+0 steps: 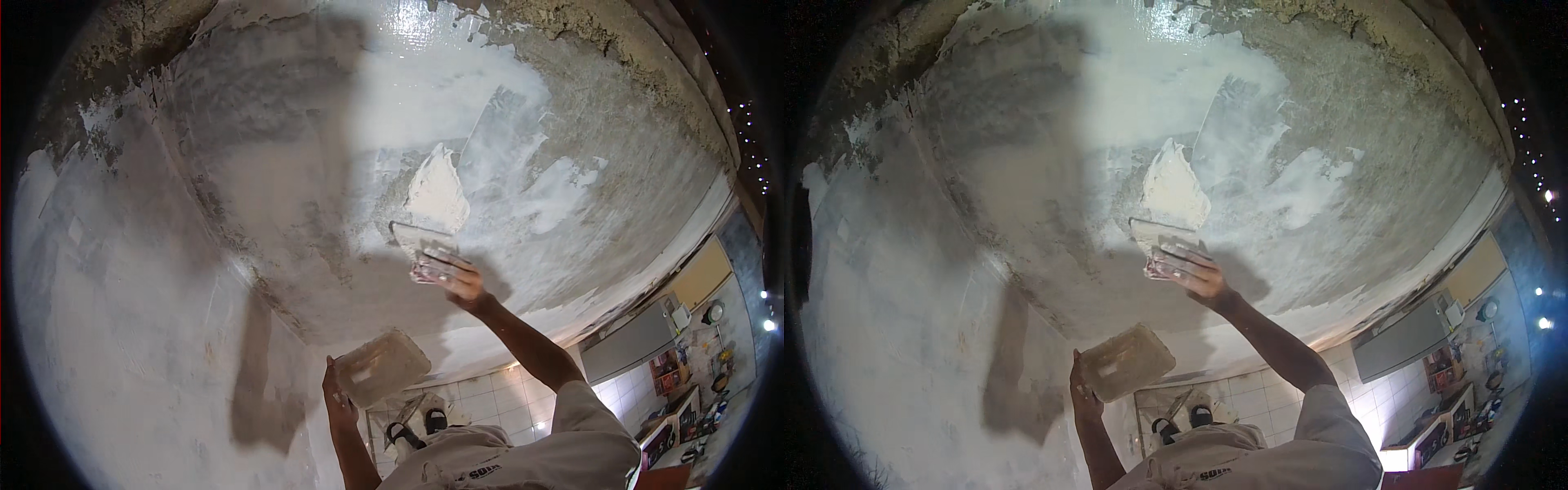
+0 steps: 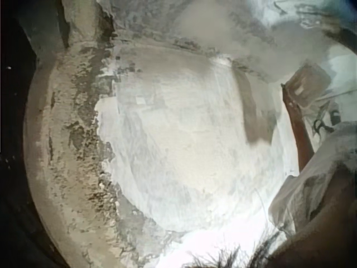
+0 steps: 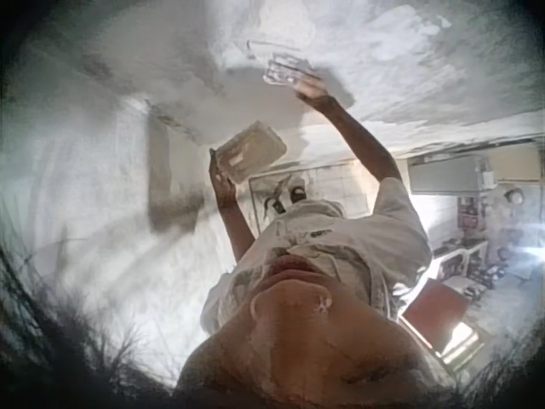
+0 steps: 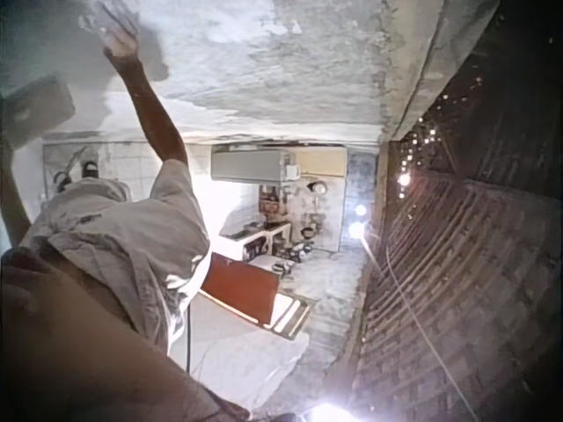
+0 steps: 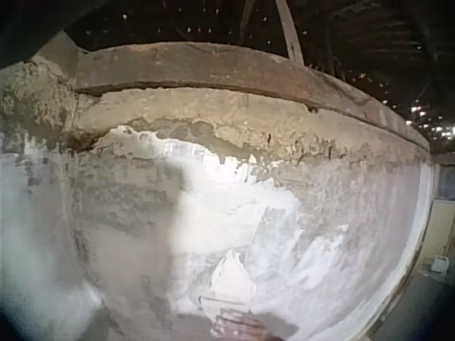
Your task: Applying and smoothing plaster in a wall corner using a spatula.
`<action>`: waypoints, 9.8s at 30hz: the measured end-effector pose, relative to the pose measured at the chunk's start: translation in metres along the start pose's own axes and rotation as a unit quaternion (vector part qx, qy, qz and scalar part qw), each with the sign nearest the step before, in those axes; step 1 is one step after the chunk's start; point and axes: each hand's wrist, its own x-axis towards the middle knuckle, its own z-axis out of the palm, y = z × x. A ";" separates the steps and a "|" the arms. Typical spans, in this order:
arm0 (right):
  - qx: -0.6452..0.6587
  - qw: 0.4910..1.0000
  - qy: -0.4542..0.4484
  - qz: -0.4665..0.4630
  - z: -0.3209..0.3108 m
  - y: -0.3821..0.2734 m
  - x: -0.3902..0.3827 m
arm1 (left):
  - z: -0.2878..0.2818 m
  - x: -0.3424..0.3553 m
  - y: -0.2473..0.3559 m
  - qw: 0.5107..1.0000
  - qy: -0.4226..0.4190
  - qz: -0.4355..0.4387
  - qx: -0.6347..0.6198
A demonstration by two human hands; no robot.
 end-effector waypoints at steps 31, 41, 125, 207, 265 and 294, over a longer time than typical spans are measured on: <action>-0.249 0.961 -0.017 -0.116 -0.040 0.028 0.106 | 0.024 -0.025 -0.021 0.990 0.035 -0.102 -0.091; -0.288 0.913 -0.189 -0.220 -0.009 0.043 0.025 | 0.019 -0.045 -0.021 0.989 0.098 -0.077 -0.078; -0.223 0.932 -0.209 -0.193 -0.012 0.028 0.027 | 0.047 -0.005 0.031 0.981 0.140 -0.020 -0.129; 0.303 0.815 0.359 0.340 -0.005 -0.048 0.082 | 0.003 -0.025 0.072 0.985 0.165 -0.017 -0.045; 0.129 0.897 0.250 0.341 0.191 -0.093 -0.064 | -0.085 -0.037 0.020 0.956 0.088 0.042 0.276; -0.019 0.831 0.459 0.315 0.029 -0.028 -0.021 | -0.053 -0.059 -0.022 0.964 0.167 0.048 0.203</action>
